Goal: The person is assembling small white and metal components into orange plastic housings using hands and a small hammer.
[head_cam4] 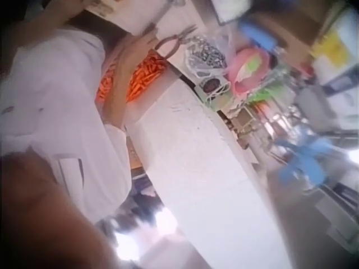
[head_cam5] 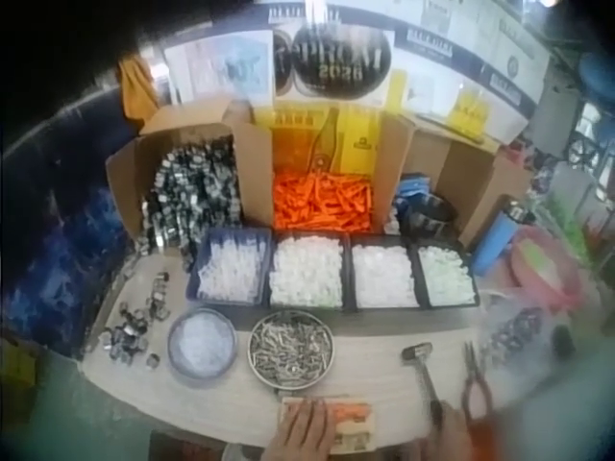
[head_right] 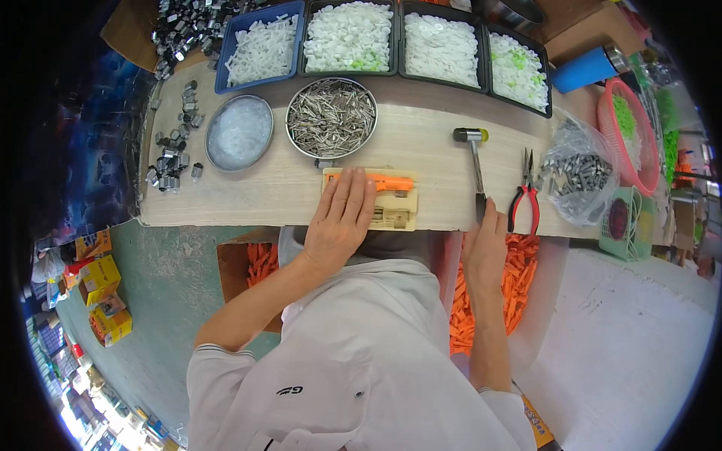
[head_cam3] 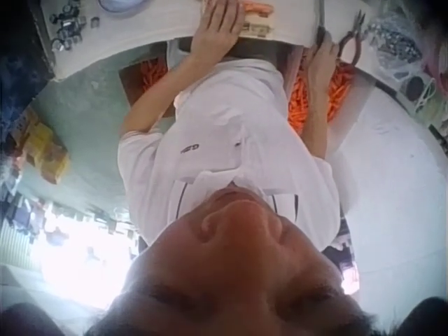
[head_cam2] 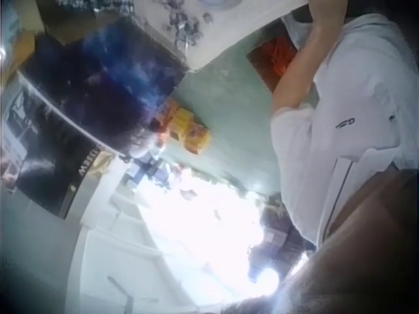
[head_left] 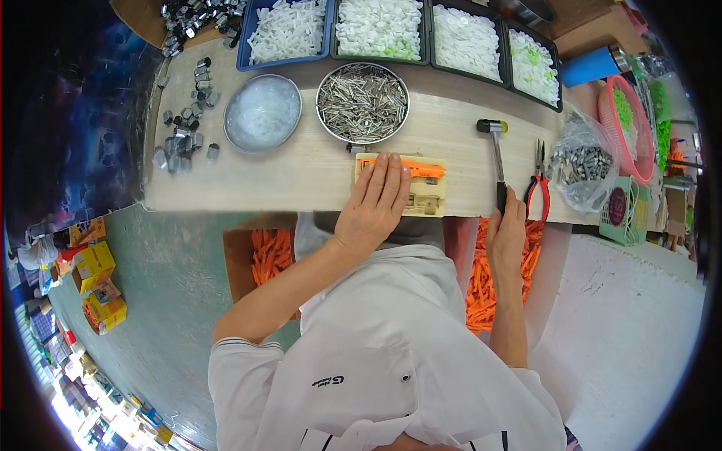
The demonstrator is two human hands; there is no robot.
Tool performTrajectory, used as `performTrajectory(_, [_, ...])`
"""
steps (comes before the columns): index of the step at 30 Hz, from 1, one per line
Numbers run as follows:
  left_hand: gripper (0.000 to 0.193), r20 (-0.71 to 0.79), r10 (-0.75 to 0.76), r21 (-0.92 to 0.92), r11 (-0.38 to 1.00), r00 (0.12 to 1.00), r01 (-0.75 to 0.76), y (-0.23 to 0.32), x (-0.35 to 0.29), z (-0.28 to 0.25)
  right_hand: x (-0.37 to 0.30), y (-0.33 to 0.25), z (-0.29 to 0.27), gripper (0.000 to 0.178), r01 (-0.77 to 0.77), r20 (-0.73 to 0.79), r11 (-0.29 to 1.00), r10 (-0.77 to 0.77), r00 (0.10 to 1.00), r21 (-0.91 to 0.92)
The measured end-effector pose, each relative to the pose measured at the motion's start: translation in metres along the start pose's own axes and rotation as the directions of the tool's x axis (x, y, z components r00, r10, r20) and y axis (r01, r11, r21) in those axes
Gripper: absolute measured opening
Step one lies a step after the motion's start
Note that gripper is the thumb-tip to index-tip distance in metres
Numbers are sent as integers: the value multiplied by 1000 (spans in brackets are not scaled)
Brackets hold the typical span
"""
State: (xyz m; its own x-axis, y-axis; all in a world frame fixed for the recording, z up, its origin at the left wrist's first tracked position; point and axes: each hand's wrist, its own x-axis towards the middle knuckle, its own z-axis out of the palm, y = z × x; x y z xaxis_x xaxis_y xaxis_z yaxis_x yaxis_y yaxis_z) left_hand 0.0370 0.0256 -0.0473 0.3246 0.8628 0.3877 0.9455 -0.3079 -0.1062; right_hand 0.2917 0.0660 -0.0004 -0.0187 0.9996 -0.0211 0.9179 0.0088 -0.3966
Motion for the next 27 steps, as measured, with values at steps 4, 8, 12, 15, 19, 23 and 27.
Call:
performTrajectory(4, [45,-63,42,79,996,997,-37,-4,1,9,-24,3,-6,40,162,-106,971,-145,984,177])
performTrajectory(8, [45,-68,104,153,984,992,-93,-5,3,10,-65,-9,-6,42,180,-35,923,-179,983,340])
performTrajectory(12, [46,-23,109,223,970,994,-101,0,-4,8,-68,-17,10,45,91,230,959,-155,961,268])
performTrajectory(15, [54,-9,33,-28,999,999,-33,-2,-3,3,-63,-24,3,43,155,166,948,-207,964,277])
performTrajectory(19, [60,-30,-231,-465,865,972,191,-2,-31,-18,-63,-44,6,34,134,191,932,-208,959,338])
performTrajectory(23, [37,-111,-559,-633,677,822,376,-14,-64,-29,-54,-49,18,29,232,222,919,-310,925,318])
performTrajectory(27, [28,-36,-657,-723,538,753,435,-24,-64,-35,-45,-33,16,31,48,198,938,-123,972,343])
